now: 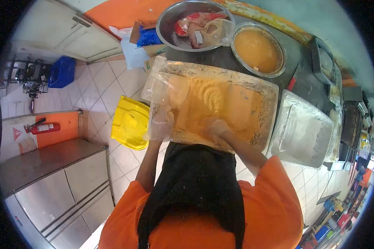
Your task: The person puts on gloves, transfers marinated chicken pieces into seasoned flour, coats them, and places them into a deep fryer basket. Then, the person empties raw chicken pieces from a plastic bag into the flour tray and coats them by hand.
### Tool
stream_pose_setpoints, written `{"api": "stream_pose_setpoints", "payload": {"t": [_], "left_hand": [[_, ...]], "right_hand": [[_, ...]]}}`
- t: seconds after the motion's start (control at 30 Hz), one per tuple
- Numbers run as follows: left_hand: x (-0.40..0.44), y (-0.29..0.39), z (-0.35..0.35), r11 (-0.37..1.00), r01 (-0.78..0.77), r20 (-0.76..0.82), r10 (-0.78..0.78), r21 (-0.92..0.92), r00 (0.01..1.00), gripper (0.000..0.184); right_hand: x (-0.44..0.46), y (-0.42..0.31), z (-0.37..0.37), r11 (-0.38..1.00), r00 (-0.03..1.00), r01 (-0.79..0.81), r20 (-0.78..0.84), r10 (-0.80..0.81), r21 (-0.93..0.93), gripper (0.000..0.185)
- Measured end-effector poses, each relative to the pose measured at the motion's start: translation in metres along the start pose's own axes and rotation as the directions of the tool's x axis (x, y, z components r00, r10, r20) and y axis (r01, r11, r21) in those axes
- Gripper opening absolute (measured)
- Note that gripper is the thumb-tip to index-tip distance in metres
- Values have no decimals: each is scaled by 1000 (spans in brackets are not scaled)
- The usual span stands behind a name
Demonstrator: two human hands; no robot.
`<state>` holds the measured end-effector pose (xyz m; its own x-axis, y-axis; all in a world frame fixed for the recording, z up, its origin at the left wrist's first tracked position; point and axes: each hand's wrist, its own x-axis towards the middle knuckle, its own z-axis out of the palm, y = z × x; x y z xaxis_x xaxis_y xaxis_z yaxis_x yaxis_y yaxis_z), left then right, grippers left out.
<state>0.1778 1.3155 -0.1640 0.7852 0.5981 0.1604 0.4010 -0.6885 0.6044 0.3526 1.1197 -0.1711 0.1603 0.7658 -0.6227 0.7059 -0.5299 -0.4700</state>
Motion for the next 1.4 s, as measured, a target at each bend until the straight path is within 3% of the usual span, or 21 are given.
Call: {"api": "stream_pose_setpoints", "payload": {"t": [0.07, 0.13, 0.23, 0.27, 0.33, 0.43, 0.53, 0.63, 0.73, 0.77, 0.8, 0.87, 0.93, 1.03, 1.1, 1.17, 1.23, 1.27, 1.33, 1.4], "left_hand": [[1, 11, -1, 985, -167, -258, 151, -41, 954, 27], [-5, 20, -7, 982, -50, -226, 8, -182, 974, 27], [-1, 19, -8, 985, -106, -290, 63, -138, 955, 31], [0, 17, -9, 985, -155, -327, 123, -73, 937, 33], [0, 15, -8, 980, -157, -333, 109, -121, 937, 32], [-7, 11, -6, 985, -93, -305, 44, -148, 951, 31], [-4, 13, -3, 988, -105, -296, 68, -112, 953, 30], [-7, 9, -2, 988, -113, -284, 78, -106, 955, 30], [-7, 6, 2, 987, -113, -299, 76, -111, 951, 29], [-7, 7, 3, 988, -114, -312, 75, -109, 947, 29], [-6, 8, 2, 987, -109, -303, 69, -119, 951, 28], [-9, 10, 0, 987, -86, -283, 44, -138, 958, 27], [-9, 0, 7, 987, -140, -315, 110, -75, 943, 27], [-7, 4, 6, 982, -175, -329, 142, -72, 934, 28], [-6, 6, 3, 981, -171, -300, 136, -94, 944, 30], [-11, 4, 3, 982, -148, -240, 116, -120, 964, 31], [-7, 4, 5, 978, -194, -282, 167, -71, 945, 32], [-7, 4, 6, 975, -219, -298, 196, -46, 934, 32], [-12, 5, 8, 982, -105, -211, 71, -154, 975, 33], [-12, 5, 6, 984, -93, -199, 62, -149, 978, 33]], "right_hand": [[13, 7, 37, 1000, 996, 23, -91, -23, -6, 47], [36, 22, 71, 996, 993, 85, -76, -86, -7, 47], [37, 0, 36, 999, 993, 36, 113, -40, 34, 44], [36, -2, 24, 997, 987, 70, 143, -73, 25, 43], [40, -1, 8, 989, 965, 149, 215, -148, 10, 42], [68, 18, 21, 984, 984, 164, -61, -169, -75, 39], [78, 14, 18, 930, 906, 292, -247, -344, -223, 45], [95, 44, 63, 584, 677, 510, -124, -725, -632, 51], [49, 27, 44, 674, 803, 527, 43, -595, -517, 51], [53, 48, 51, 814, 821, 568, 13, -571, -121, 51], [63, 89, 72, 804, 842, 516, 0, -540, 297, 51], [56, 99, 56, 833, 912, 300, 115, -393, 465, 51], [12, 60, -23, 995, 972, 92, 220, -83, -29, 51], [32, 123, 26, 981, 994, -84, -58, 96, 177, 55], [10, 109, 51, 945, 983, -24, -162, 81, 325, 53], [-1, 74, 43, 970, 989, -45, -123, 76, 240, 60], [-14, 18, 13, 989, 991, -116, 63, 122, -94, 72], [-13, 9, 16, 989, 987, -133, 87, 138, -62, 71], [-7, -5, 13, 986, 979, -164, 121, 163, -2, 70], [-15, -33, -21, 961, 944, -256, 240, 225, 107, 65]]}}
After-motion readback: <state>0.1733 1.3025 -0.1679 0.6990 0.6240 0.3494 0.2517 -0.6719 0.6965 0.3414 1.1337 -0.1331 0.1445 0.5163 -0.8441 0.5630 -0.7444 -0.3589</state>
